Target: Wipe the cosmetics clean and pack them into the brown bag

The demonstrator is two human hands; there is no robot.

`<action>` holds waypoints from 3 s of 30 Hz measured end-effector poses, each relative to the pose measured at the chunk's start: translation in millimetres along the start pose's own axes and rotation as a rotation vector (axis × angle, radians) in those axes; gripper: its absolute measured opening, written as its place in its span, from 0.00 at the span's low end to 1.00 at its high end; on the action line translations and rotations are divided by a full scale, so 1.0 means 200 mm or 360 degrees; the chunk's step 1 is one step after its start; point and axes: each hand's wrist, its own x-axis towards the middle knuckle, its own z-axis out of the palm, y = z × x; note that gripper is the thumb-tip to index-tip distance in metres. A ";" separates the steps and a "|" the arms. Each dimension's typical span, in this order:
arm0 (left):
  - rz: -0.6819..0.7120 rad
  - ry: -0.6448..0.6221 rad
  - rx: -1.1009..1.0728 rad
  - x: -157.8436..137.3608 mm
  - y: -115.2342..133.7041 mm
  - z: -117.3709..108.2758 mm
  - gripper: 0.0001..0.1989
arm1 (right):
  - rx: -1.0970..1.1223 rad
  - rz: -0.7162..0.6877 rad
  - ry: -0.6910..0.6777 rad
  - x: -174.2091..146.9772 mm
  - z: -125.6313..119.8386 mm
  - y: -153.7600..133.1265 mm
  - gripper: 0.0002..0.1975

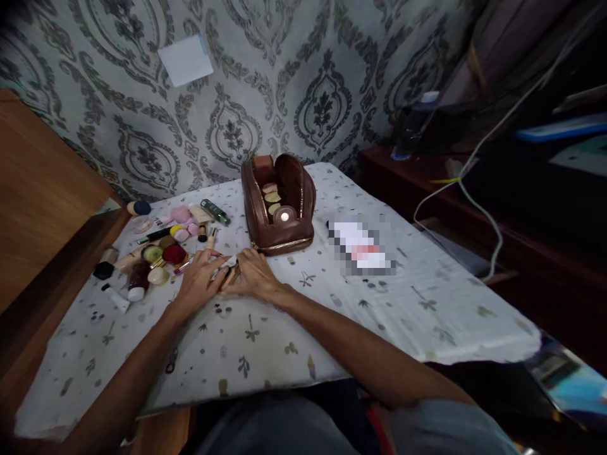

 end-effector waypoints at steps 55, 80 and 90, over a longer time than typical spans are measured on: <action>-0.0463 0.0170 -0.0464 -0.03 -0.19 0.03 0.15 | 0.0098 -0.0257 -0.0058 -0.01 -0.03 0.00 0.35; -0.0241 0.0101 0.0097 -0.29 0.01 -0.03 0.13 | 0.0165 -0.0283 -0.0039 -0.01 -0.02 0.03 0.39; 0.0124 0.0095 0.0186 -0.30 0.12 -0.01 0.17 | 0.0091 -0.0319 -0.0061 -0.01 -0.01 0.04 0.37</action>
